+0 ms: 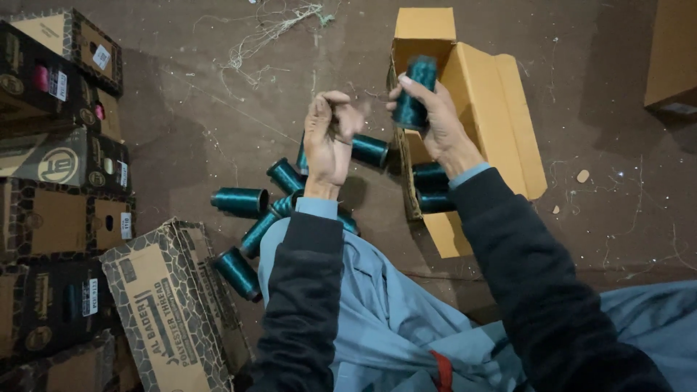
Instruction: The person packs pink thread spools into a cardboard box by hand, closes the box, and then gathers green thread spools into another cardboard box while sitting on the floor.
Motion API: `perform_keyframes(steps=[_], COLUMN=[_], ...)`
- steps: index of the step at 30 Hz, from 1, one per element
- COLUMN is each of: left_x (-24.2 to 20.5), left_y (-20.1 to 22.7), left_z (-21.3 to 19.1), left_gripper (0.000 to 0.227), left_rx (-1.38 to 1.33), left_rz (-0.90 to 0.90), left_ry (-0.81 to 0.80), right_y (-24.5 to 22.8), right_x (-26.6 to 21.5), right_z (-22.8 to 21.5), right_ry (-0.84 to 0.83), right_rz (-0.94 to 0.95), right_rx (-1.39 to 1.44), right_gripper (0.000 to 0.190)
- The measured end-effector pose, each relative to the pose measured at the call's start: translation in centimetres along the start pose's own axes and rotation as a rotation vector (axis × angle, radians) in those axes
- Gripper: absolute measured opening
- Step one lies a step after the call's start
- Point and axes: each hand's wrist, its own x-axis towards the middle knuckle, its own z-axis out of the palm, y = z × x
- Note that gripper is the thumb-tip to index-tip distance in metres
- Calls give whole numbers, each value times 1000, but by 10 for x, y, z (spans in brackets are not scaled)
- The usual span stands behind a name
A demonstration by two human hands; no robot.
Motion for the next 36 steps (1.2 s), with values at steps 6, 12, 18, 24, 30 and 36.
perform_keyframes(steps=[6, 12, 18, 24, 30, 36], left_x=[3, -4, -4, -5, -4, -2], left_y=[8, 9, -18, -21, -14, -25], left_z=[-21, 16, -1, 7, 12, -15], left_gripper=[37, 92, 26, 37, 27, 9], left_rx=[1324, 753, 589, 206, 774, 1827], left_rz=[106, -313, -404, -120, -50, 249], left_ry=[251, -231, -296, -75, -271, -367], right_y=[-17, -9, -26, -20, -9, -22], right_x=[-9, -4, -14, -15, -19, -27], right_z=[-4, -2, 1, -9, -19, -31], right_ry=[-98, -27, -87, -58, 58, 100], right_rz=[63, -7, -12, 7, 126, 135], right_rx=[108, 66, 64, 24, 230, 349], right_gripper=[29, 30, 52, 42, 44, 40])
